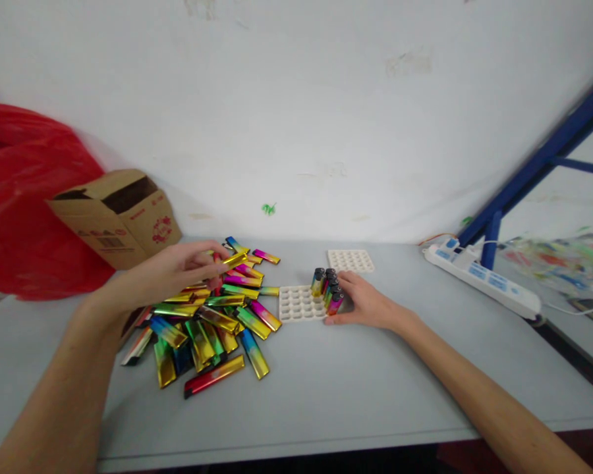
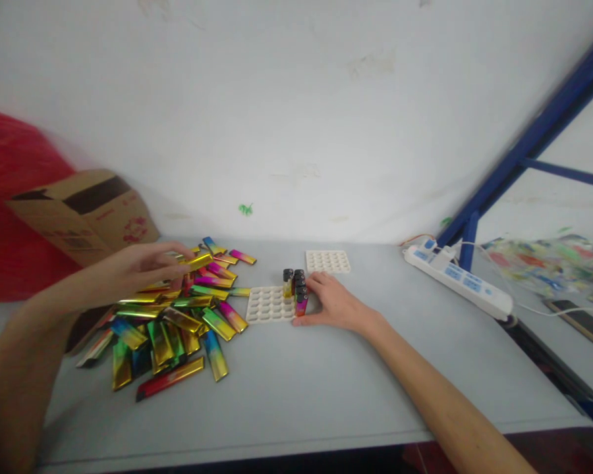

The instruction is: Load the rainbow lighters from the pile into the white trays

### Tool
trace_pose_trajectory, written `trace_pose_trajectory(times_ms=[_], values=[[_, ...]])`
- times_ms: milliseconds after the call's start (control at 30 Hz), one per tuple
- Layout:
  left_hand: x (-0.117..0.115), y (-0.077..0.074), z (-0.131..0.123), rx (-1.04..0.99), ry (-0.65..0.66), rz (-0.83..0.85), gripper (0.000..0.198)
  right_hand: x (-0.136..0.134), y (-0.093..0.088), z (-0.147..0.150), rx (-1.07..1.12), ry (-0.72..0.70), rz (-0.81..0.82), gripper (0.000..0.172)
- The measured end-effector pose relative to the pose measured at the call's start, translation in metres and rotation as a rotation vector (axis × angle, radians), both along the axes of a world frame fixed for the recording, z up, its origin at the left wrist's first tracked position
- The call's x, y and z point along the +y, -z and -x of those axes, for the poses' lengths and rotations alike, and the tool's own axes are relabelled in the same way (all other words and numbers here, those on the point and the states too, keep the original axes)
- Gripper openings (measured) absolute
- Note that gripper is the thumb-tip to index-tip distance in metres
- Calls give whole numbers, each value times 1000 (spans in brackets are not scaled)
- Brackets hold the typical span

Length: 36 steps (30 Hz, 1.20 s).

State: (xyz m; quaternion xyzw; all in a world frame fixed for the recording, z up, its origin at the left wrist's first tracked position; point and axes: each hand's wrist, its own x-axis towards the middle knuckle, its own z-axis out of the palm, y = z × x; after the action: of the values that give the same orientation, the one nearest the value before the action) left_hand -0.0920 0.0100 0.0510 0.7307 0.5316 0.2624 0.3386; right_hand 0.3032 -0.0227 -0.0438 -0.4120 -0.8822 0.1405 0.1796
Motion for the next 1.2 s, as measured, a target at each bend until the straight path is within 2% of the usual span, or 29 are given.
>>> trace_pose_trajectory(times_ms=[100,167,300,400,533,700,800,900,1067,1200], values=[[-5,-1,-18,-18,53,8,43,0,0,-1,-5,8,7,61],[-7,2,-32,-127,29,-8,44,0,0,-1,-5,6,11,61],[-9,16,-55,-368,-19,42,37,-1,0,-1,-7,12,32,61],[-12,28,-71,-420,36,84,38,-1,-1,0,7,8,40,61],[-23,43,-93,-579,232,292,40,-1,-1,1,27,0,44,63],[-35,59,-114,-700,277,517,39,-1,-1,1,36,-10,37,65],[-37,58,-121,-766,294,671,51,-1,-2,0,38,-14,25,62],[-38,53,-124,-794,303,766,53,-1,-2,0,29,-8,26,60],[-40,49,-121,-851,291,741,45,0,0,1,16,2,24,61],[-41,53,-121,-794,300,724,42,0,-1,1,22,-5,29,61]])
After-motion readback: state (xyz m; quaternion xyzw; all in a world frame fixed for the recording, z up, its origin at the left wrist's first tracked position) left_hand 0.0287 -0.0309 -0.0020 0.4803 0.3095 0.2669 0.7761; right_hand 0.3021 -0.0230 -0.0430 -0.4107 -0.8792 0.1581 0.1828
